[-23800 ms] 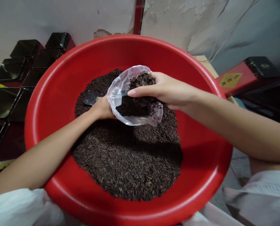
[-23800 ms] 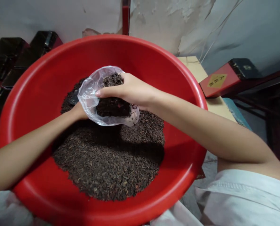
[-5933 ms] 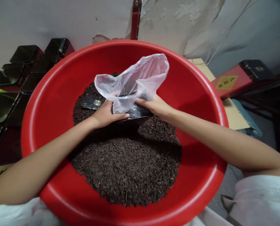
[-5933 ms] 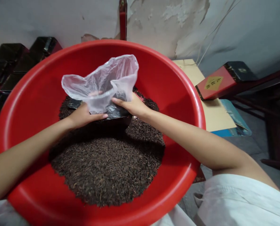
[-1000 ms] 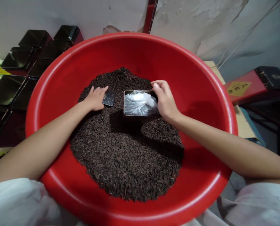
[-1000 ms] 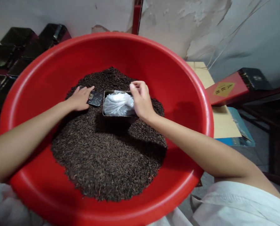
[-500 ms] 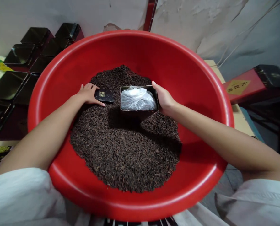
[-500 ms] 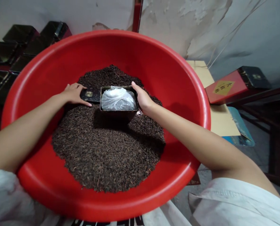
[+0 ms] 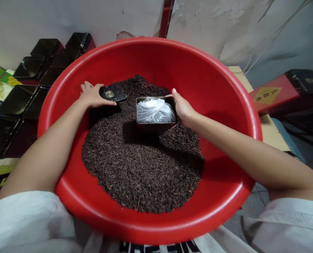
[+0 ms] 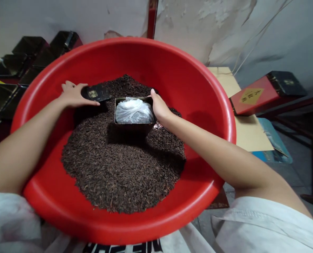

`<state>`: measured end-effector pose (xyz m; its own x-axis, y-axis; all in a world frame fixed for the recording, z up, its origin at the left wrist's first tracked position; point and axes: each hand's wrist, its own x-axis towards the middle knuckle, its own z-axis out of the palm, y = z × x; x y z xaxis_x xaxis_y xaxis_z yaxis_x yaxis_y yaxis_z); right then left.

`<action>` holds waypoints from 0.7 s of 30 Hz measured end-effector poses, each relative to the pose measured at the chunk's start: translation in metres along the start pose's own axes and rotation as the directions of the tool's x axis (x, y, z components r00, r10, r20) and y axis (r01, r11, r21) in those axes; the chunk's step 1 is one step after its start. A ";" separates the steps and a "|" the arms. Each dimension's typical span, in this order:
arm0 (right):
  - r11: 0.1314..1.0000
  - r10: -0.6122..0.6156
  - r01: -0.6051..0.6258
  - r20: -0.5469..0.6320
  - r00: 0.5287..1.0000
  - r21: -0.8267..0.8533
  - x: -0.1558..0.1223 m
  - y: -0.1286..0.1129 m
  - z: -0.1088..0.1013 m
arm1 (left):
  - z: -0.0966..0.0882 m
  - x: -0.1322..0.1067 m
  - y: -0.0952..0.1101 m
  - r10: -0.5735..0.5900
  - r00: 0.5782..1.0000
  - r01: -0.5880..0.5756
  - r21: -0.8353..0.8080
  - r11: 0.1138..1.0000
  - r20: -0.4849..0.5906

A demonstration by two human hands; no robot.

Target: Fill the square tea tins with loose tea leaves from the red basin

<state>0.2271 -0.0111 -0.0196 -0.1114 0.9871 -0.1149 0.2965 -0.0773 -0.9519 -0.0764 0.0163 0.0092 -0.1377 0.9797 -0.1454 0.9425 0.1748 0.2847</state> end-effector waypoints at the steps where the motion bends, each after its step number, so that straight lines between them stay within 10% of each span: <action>1: 0.999 0.037 -0.036 -0.033 0.999 0.028 0.001 -0.004 -0.003 | -0.004 -0.004 0.005 0.014 0.998 -0.019 -0.077 0.997 -0.066; 7: 0.992 0.090 -0.079 -0.129 0.987 0.094 0.004 -0.039 -0.031 | -0.005 -0.052 0.065 0.075 0.954 -0.167 -0.303 0.938 -0.291; 13: 0.986 -0.162 0.166 -0.208 0.965 0.003 -0.009 -0.073 -0.053 | 0.002 -0.094 0.110 0.343 0.898 -0.402 -0.198 0.894 -0.274; 17: 0.747 -0.547 0.582 0.202 0.813 -0.322 -0.028 -0.085 -0.067 | -0.007 -0.101 0.134 0.437 0.867 -0.470 -0.097 0.878 -0.240; 21: 0.464 -0.374 0.590 0.457 0.807 -0.661 -0.032 -0.079 -0.071 | -0.003 -0.101 0.149 0.496 0.841 -0.526 -0.111 0.844 -0.215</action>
<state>0.2745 -0.0269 0.0798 -0.6346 0.7613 0.1333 0.6991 0.6389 -0.3212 0.0772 -0.0559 0.0688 0.2861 0.9320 0.2226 0.8337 -0.3566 0.4216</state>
